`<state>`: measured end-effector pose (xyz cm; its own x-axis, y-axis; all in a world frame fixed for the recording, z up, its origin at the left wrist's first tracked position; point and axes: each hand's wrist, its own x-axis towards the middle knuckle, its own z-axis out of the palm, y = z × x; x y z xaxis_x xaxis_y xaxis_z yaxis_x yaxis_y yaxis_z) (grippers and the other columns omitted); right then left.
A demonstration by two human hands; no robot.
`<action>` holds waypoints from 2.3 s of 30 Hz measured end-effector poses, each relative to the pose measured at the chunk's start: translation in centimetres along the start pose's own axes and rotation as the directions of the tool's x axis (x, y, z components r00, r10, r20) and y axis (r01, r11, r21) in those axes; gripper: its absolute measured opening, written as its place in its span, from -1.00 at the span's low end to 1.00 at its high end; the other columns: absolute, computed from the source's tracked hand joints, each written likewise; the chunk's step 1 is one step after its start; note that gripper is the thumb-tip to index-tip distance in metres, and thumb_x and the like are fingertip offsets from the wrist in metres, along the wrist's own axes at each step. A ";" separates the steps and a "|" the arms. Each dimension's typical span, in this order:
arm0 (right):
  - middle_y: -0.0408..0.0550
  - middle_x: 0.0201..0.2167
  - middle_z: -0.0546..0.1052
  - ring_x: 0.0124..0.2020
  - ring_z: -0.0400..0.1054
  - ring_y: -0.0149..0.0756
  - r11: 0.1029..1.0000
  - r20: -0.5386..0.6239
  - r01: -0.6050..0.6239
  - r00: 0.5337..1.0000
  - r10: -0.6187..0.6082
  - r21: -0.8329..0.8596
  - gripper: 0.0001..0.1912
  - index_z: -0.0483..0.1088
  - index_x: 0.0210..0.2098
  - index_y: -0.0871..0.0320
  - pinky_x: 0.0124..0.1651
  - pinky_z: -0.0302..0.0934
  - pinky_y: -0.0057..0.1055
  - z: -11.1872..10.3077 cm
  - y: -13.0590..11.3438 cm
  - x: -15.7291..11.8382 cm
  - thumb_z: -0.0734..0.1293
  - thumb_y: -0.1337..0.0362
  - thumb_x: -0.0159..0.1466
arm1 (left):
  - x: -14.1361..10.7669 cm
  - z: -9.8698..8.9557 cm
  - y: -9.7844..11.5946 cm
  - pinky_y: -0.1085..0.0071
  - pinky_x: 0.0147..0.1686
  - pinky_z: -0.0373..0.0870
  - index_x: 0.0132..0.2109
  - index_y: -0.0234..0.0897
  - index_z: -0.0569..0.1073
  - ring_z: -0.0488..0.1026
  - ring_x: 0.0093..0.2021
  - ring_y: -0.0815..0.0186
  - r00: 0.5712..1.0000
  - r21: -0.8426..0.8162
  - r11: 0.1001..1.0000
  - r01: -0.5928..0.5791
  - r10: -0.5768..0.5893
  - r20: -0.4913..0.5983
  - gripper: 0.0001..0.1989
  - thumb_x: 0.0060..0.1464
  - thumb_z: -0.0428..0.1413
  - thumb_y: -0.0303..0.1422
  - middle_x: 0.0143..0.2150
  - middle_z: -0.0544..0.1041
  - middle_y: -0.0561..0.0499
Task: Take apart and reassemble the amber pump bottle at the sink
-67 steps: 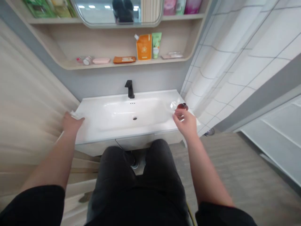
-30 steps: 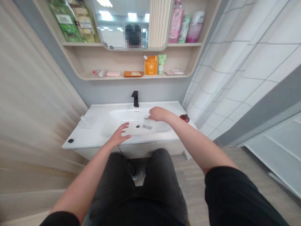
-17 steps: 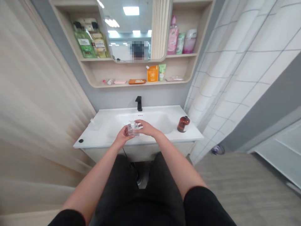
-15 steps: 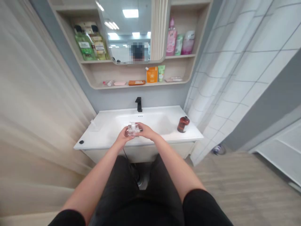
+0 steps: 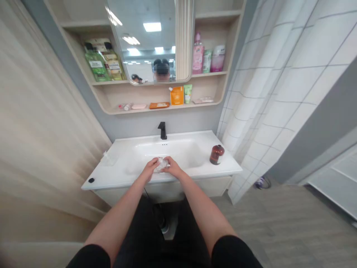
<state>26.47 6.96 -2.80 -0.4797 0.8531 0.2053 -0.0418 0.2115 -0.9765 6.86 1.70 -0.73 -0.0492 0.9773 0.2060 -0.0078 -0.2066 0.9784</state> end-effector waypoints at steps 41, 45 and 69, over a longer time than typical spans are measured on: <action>-0.08 -0.02 0.66 -0.01 0.53 -0.07 0.997 0.045 0.003 0.999 0.000 -0.079 -0.24 0.50 0.08 0.04 0.17 0.41 -0.12 0.0 -0.8 -0.4 0.70 0.14 -0.10 | -0.6 0.5 -0.2 0.10 0.18 0.49 -0.04 -0.20 0.63 0.61 0.04 0.06 0.996 0.130 0.991 -0.025 0.036 -0.080 -0.40 -0.25 0.58 -0.15 0.00 0.68 -0.09; -0.07 -0.03 0.66 0.00 0.52 -0.07 0.999 0.064 0.001 0.998 0.002 -0.054 -0.29 0.51 0.06 0.05 0.14 0.41 -0.14 0.1 -1.2 -0.7 0.69 0.12 -0.06 | -0.6 0.7 0.1 0.11 0.16 0.51 -0.06 -0.19 0.58 0.61 0.02 0.09 0.995 0.106 0.994 -0.003 0.014 -0.103 -0.38 -0.29 0.60 -0.16 -0.07 0.67 -0.03; -0.04 0.03 0.63 0.04 0.53 -0.04 0.999 0.094 -0.040 0.995 0.042 -0.032 -0.21 0.45 0.14 0.04 0.14 0.44 -0.11 -0.1 -1.5 -1.0 0.68 0.14 -0.05 | -0.4 0.7 -0.5 0.12 0.17 0.48 0.03 -0.17 0.59 0.57 0.14 0.05 0.998 0.148 0.988 -0.037 0.046 -0.053 -0.38 -0.20 0.59 -0.22 0.10 0.62 -0.09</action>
<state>27.11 5.86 -1.53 -0.5615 0.8126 0.1566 0.0051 0.1926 -0.9813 7.61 1.45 -1.31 -0.1024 0.9630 0.2493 0.1417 -0.2340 0.9619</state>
